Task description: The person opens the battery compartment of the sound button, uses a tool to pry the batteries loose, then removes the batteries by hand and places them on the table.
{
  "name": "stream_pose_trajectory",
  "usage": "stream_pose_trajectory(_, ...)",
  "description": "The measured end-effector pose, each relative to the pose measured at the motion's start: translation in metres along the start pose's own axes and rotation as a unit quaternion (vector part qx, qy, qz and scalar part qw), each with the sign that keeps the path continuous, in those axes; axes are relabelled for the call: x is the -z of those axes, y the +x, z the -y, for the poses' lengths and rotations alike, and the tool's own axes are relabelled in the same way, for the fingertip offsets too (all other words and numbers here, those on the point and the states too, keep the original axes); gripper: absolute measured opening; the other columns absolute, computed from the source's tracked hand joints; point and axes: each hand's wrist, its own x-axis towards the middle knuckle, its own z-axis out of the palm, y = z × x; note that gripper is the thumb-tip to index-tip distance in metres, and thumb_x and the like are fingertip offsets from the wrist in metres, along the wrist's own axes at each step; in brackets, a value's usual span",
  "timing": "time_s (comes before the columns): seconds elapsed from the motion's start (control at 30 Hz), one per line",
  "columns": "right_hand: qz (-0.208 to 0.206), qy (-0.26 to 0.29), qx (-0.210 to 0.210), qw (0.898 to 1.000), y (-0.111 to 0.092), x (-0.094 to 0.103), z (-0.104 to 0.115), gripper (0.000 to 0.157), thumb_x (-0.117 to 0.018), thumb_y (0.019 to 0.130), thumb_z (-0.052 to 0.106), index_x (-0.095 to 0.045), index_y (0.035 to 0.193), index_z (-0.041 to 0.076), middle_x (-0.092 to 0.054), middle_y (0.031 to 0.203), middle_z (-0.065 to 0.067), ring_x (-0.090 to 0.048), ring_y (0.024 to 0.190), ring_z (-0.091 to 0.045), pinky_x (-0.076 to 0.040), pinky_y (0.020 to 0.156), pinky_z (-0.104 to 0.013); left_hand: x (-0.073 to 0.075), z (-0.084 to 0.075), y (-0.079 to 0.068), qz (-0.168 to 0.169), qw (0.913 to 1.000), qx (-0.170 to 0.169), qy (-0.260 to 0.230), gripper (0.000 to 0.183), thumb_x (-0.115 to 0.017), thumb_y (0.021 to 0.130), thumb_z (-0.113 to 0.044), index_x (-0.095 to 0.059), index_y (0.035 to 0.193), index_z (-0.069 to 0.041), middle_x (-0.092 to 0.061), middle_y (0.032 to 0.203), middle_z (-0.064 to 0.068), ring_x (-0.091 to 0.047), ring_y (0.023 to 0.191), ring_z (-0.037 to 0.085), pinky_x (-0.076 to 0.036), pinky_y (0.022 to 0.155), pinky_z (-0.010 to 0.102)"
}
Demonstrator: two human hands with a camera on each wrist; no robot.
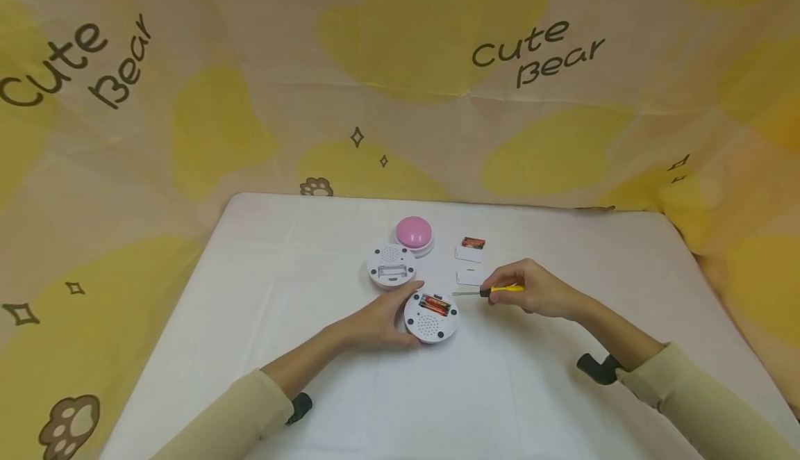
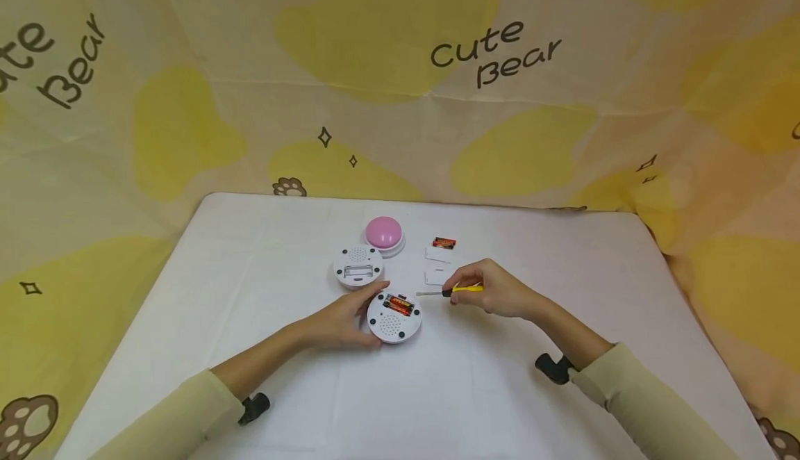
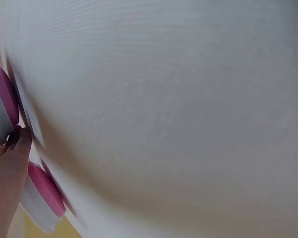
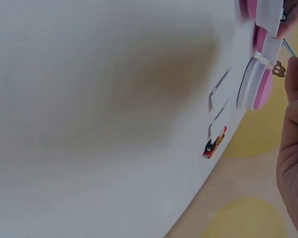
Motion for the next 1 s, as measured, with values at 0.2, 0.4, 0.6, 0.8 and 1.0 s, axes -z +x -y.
stream_pose_trajectory(0.2, -0.002, -0.005, -0.004, 1.0, 0.0, 0.0, 0.0, 0.026, -0.071, 0.092, 0.011, -0.07, 0.113, -0.003, -0.068, 0.104, -0.026, -0.038, 0.054, -0.012, -0.031, 0.045, -0.02, -0.003, -0.001, -0.001, -0.011, 0.9998, -0.002, -0.015, 0.105, -0.087, 0.076, -0.029, -0.024, 0.156, -0.007, -0.032, 0.159, 0.008, -0.032, 0.145, 0.019, -0.026, 0.117, 0.039)
stream_pose_trajectory(0.4, -0.003, -0.005, -0.003, 1.0, 0.001, 0.0, -0.002, 0.025, -0.071, 0.092, 0.011, -0.07, 0.112, -0.002, -0.069, 0.102, -0.025, -0.037, 0.054, -0.012, -0.031, 0.045, -0.02, -0.006, -0.004, -0.002, -0.033, 0.9979, 0.029, -0.048, 0.095, -0.089, 0.074, -0.03, -0.034, 0.148, -0.009, -0.046, 0.148, 0.006, -0.042, 0.138, 0.017, -0.03, 0.115, 0.038)
stream_pose_trajectory(0.6, -0.009, -0.008, -0.005, 1.0, 0.001, 0.001, -0.003, 0.024, -0.07, 0.093, 0.013, -0.071, 0.113, -0.001, -0.069, 0.104, -0.023, -0.034, 0.05, -0.012, -0.032, 0.045, -0.02, -0.007, -0.009, 0.0, -0.014, 0.9991, 0.014, -0.036, 0.089, -0.083, 0.08, -0.022, -0.032, 0.151, -0.006, -0.043, 0.151, 0.006, -0.039, 0.139, 0.017, -0.03, 0.115, 0.038)
stream_pose_trajectory(0.8, -0.015, -0.005, -0.006, 1.0, 0.001, 0.002, -0.002, 0.025, -0.07, 0.093, 0.012, -0.071, 0.114, 0.0, -0.071, 0.103, -0.02, -0.032, 0.047, -0.01, -0.031, 0.044, -0.019, -0.013, -0.011, 0.006, -0.015, 0.9995, 0.025, -0.015, 0.106, -0.085, 0.077, -0.038, -0.022, 0.157, -0.009, -0.034, 0.157, 0.005, -0.038, 0.137, 0.017, -0.03, 0.115, 0.041)
stream_pose_trajectory(1.0, -0.012, -0.001, -0.004, 1.0, 0.0, 0.002, -0.003, 0.026, -0.07, 0.093, 0.013, -0.07, 0.115, 0.0, -0.07, 0.104, -0.021, -0.032, 0.047, -0.011, -0.031, 0.044, -0.019, -0.017, -0.016, 0.01, -0.028, 0.9989, 0.037, -0.006, 0.102, -0.083, 0.078, -0.041, -0.025, 0.156, -0.009, -0.034, 0.156, 0.007, -0.036, 0.137, 0.02, -0.029, 0.115, 0.044)
